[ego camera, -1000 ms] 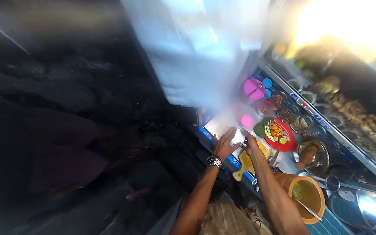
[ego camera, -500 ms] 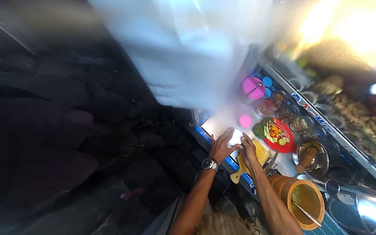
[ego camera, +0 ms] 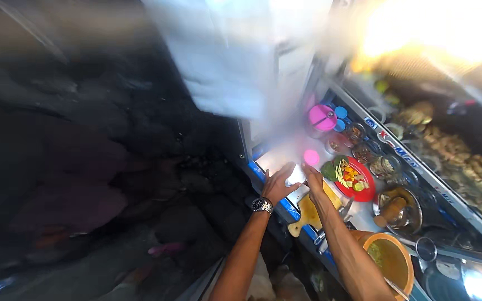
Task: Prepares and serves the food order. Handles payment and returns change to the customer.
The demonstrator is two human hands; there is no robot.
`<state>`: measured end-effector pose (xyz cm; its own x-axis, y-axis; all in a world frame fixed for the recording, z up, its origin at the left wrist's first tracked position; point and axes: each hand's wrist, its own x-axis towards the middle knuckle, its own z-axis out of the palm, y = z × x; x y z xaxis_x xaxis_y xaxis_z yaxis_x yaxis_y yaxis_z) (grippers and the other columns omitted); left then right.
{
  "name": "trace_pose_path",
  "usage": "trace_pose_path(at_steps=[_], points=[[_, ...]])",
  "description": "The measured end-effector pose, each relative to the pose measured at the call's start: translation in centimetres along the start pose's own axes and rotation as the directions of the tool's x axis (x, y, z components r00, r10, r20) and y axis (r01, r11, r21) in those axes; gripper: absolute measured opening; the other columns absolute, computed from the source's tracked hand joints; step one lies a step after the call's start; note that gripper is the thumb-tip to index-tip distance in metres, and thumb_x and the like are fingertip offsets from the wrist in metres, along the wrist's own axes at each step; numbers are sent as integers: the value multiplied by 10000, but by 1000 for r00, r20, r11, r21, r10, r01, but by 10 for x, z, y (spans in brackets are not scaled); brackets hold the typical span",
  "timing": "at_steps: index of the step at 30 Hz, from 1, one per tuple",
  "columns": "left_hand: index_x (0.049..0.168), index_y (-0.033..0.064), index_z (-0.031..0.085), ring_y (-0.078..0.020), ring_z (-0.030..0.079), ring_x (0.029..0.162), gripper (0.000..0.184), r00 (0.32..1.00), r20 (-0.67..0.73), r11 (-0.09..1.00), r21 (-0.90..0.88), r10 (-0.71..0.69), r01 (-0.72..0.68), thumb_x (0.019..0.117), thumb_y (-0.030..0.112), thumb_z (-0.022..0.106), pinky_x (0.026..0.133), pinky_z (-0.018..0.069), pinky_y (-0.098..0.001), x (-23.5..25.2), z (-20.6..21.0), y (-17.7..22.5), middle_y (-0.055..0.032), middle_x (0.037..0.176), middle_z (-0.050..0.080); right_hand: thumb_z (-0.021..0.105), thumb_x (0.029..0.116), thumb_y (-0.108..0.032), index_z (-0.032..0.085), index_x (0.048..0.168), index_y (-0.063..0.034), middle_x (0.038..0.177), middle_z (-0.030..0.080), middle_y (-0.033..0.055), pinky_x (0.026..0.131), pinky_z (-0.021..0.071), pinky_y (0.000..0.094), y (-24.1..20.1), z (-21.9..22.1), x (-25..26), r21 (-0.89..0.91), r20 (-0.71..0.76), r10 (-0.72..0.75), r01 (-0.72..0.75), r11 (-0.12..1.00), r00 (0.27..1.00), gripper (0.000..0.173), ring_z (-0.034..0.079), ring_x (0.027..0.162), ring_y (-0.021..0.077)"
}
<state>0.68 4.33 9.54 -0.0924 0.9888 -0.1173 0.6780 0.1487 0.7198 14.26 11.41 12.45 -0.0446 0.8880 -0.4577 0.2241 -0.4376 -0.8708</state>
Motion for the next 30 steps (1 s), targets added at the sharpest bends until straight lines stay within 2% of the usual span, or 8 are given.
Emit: trace_pose_path(at_steps=[3, 8, 10, 14, 15, 19, 25, 30], points=[[1571, 272, 429, -174, 414, 1474, 745, 1000, 20, 1000, 5, -5, 5, 929, 582, 647, 1187, 150, -708, 0, 1, -1, 91, 1619, 406, 629, 1032, -291, 721, 1165, -24, 1098, 711, 156, 872, 534, 427, 1, 5, 8, 29, 4, 36, -36, 999, 999, 313, 657, 990, 225], [1564, 273, 440, -170, 413, 1475, 730, 1000, 19, 999, -35, 12, -11, 934, 584, 638, 1191, 158, -697, 2, 1, -4, 95, 1621, 402, 620, 1033, -229, 701, 1157, -13, 1084, 691, 160, 849, 522, 425, -7, 16, 6, 117, -75, 107, -98, 988, 991, 262, 639, 972, 228], [1564, 278, 440, -173, 418, 1470, 736, 1000, 3, 998, -52, 22, -22, 928, 585, 645, 1184, 161, -706, 1, 5, -6, 92, 1617, 408, 643, 1017, -220, 697, 1176, -30, 1142, 671, 161, 871, 502, 442, -11, 14, 7, 114, -79, 165, -155, 981, 983, 253, 613, 1024, 244], [1560, 281, 447, -182, 306, 1531, 738, 998, -28, 997, -52, 62, -64, 923, 605, 632, 1165, 130, -743, 2, 10, -11, 114, 1640, 363, 672, 991, -237, 690, 1202, -72, 1144, 660, 133, 840, 511, 416, -11, 9, 12, 131, -48, 229, -221, 966, 972, 268, 610, 998, 229], [1556, 283, 453, -184, 295, 1536, 732, 997, -32, 996, -51, 75, -77, 924, 607, 628, 1162, 120, -749, 3, 11, -12, 115, 1636, 369, 670, 992, -233, 682, 1224, -74, 1158, 659, 135, 850, 511, 420, -11, 9, 13, 129, -42, 228, -221, 967, 973, 281, 611, 1007, 231], [1486, 301, 548, -157, 439, 1451, 681, 986, -94, 989, -49, 138, -143, 891, 613, 662, 1171, 124, -741, 5, 15, -17, 104, 1556, 488, 667, 994, -242, 659, 1280, -97, 1202, 661, 115, 865, 513, 422, 1, 3, 14, 183, -11, 205, -200, 963, 979, 321, 618, 1040, 221], [1480, 311, 555, -146, 463, 1432, 672, 985, -108, 988, -63, 133, -140, 888, 612, 661, 1170, 115, -742, 4, 16, -17, 125, 1546, 497, 554, 1054, -167, 598, 1369, -35, 1269, 649, 140, 952, 526, 371, 35, -5, 2, 336, -17, 23, -16, 942, 1000, 344, 632, 1115, 203], [1467, 301, 571, -147, 489, 1412, 676, 979, -153, 986, -69, 137, -149, 876, 610, 676, 1165, 145, -742, 2, 20, -18, 114, 1535, 512, 566, 1049, -156, 590, 1378, -47, 1230, 658, 119, 940, 533, 366, 39, -7, 2, 356, -14, 10, -5, 935, 1000, 348, 638, 1079, 185]])
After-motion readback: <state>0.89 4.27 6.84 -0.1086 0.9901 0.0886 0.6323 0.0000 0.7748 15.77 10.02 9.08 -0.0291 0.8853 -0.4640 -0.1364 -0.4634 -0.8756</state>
